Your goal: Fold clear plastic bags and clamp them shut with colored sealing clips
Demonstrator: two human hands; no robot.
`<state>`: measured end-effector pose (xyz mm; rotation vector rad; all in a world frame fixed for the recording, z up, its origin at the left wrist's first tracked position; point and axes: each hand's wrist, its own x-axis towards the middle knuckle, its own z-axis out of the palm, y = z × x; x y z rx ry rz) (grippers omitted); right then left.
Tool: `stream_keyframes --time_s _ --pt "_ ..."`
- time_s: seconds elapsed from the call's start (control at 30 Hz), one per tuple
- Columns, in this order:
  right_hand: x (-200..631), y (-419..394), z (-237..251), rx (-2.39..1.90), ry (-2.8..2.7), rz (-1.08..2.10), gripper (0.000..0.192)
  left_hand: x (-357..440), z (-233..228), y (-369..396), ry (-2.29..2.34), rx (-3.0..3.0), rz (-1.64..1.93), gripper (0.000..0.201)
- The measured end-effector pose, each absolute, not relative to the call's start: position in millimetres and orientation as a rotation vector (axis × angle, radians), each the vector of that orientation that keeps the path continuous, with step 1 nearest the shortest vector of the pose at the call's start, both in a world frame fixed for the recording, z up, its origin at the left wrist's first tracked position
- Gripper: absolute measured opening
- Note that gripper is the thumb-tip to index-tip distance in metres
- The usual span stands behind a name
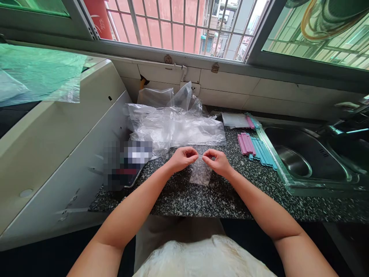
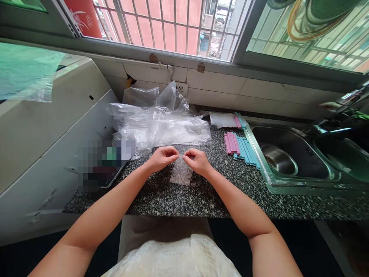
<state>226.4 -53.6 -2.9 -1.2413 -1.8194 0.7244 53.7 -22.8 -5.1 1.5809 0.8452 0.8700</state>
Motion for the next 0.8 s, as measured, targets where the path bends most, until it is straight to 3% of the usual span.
stream_keyframes --time_s 0.8 --pt "230.7 -54.0 1.4 -1.226 -1.849 0.660 0.014 50.6 -2.5 -20.6 0.862 1.548 0.909 0.023"
